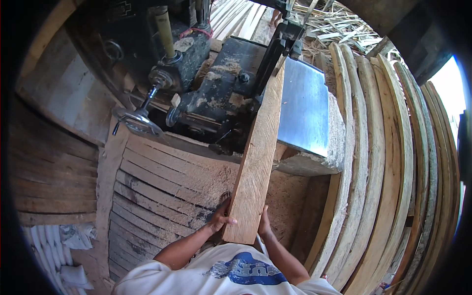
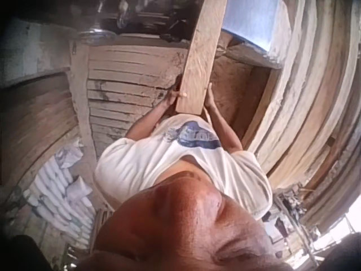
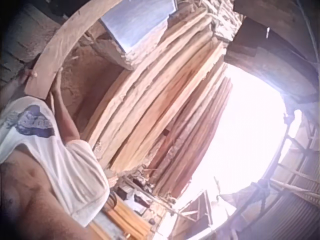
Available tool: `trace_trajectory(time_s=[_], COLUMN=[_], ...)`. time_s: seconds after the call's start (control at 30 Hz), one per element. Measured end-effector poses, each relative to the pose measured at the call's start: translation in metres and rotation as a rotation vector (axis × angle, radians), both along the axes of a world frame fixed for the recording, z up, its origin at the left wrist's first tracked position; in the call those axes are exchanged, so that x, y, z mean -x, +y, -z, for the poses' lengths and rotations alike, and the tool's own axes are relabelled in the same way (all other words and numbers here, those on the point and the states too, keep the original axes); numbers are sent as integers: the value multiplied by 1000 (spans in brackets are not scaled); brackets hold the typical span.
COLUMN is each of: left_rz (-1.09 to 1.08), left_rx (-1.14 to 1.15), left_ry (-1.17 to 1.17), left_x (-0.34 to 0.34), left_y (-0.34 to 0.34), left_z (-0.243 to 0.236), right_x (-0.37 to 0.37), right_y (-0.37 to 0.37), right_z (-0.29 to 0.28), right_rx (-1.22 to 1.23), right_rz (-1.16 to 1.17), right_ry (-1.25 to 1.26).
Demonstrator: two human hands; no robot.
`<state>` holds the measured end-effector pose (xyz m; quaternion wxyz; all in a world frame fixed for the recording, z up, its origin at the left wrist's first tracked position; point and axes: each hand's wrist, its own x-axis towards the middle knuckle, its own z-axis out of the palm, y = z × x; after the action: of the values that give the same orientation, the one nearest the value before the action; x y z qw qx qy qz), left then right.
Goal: The person processes a long wooden board through a band saw multiple times, guiding it with their hands and adjusting the saw's settings between cuts.
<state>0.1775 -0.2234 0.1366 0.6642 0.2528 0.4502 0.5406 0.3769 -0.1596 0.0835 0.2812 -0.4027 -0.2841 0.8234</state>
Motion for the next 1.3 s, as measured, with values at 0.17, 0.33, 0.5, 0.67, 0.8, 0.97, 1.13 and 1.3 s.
trace_trajectory(time_s=[0.17,0.33,0.5,0.67,0.8,0.97,1.13,1.3], left_rz=[54,-95,-164,-27,-75,-10,215,687], left_rx=[10,135,331,469,270,-78,-852,-1114], left_ry=[-48,-271,14,-36,38,670,1514,1811], left_x=[23,37,33,10,-9,27,109,154], left_y=[97,166,149,99,120,196,239,270], left_z=[4,14,5,22,32,-12,-4,42], right_x=[21,68,75,103,91,61,22,-57], right_y=[35,144,238,324,411,438,303,191], right_z=[-21,-37,-11,-2,29,33,26,49], right_rx=[105,-325,-521,-375,-428,-67,-120,267], right_rz=[201,310,517,634,594,794,858,1027], right_ry=[-9,-4,68,-269,-465,-470,-79,-456])
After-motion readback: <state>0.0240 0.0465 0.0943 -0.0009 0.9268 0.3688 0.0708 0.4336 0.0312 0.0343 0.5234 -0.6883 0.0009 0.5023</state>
